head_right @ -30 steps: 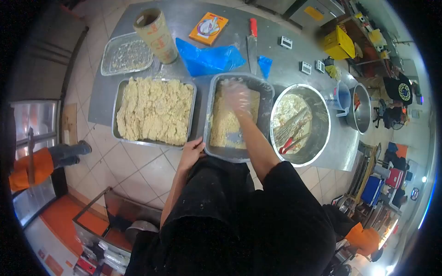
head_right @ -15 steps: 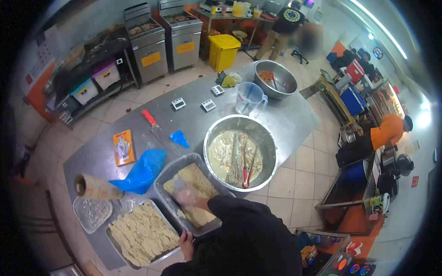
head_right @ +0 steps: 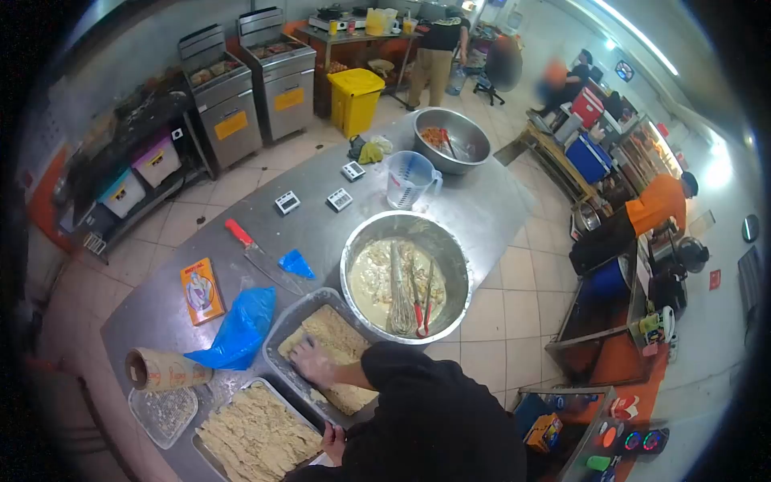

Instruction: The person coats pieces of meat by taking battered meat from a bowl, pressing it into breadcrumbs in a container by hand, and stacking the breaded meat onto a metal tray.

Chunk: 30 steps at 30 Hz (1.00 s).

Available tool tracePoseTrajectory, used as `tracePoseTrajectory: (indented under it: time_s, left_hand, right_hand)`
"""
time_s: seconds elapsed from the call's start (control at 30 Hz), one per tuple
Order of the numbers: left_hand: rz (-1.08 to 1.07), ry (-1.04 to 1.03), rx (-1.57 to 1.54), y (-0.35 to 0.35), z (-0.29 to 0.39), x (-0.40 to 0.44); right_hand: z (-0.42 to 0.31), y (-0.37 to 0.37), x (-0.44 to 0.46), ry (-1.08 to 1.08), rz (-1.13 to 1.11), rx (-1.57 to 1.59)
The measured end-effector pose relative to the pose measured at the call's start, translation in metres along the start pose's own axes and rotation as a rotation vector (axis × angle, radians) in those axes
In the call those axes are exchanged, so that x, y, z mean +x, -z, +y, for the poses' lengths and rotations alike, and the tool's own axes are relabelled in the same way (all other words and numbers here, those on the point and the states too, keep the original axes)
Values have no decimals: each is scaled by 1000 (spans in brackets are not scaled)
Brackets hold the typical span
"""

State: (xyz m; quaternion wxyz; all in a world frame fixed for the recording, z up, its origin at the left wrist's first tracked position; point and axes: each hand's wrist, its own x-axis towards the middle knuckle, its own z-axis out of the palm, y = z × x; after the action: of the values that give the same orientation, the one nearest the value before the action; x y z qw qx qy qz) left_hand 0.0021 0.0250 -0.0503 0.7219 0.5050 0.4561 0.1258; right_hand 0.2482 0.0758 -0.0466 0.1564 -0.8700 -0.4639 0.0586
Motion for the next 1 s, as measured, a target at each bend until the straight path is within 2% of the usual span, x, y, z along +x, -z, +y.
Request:
tracePoseTrajectory:
  time_s: [0.03,0.07,0.2,0.27,0.4,0.43,0.47,0.57,0.6,0.63,0.67,0.7,0.73,0.77,0.83,0.87,0.9,0.93,0.97,1.0]
  left_hand:
    - [-22,-12,42,1,2,-1]
    - [-43,-25,79,1,5,0]
    - [-73,-29,229,-2,28,-1]
    - [-77,20,128,2,10,3]
    - [-39,-67,102,13,-27,13]
    - [-85,-70,171,12,-13,9]
    - [-128,-71,237,12,1,6]
    - [-185,-144,480,3,42,4]
    - [-133,-13,311,-2,41,1]
    - [-139,-61,266,-5,45,-1]
    - [-94,11,205,-9,49,-7]
    - [-180,-45,304,15,-3,12]
    - [-189,55,248,18,-10,16]
    - [-251,94,83,8,9,14]
    - [-25,-64,311,-1,7,3]
    - [-25,-160,296,-3,7,7]
    - [14,-162,279,-9,18,4]
    - [2,91,107,-16,43,-4]
    - [3,-46,97,-21,61,-12]
    - [-36,42,13,-16,50,-9]
  right_hand:
    - [-3,3,-15,-26,57,-47]
    - [-7,6,-32,-104,-15,-88]
    - [-5,-7,-44,-167,-44,95]
    - [-4,5,-49,-151,-25,139]
    - [-7,18,-50,-165,127,121]
    - [-13,15,-54,-176,152,111]
    - [-9,-20,-65,-130,91,86]
    - [-8,-18,-67,-125,104,44]
    - [-13,-8,-66,-178,138,114]
    - [-5,-5,-62,-151,106,62]
    - [-2,-9,-63,-118,66,20]
    - [-7,-14,-68,-82,17,-8]
    - [-4,-7,-68,52,160,-72]
    - [11,-42,-58,84,321,-133]
    - [42,-15,-33,169,113,-298]
    - [63,7,-16,227,11,-370]
    - [81,18,0,299,-96,-406]
    - [95,25,10,367,-206,-411]
    - [129,-2,28,699,-423,-327]
    - [101,24,23,41,-774,-27]
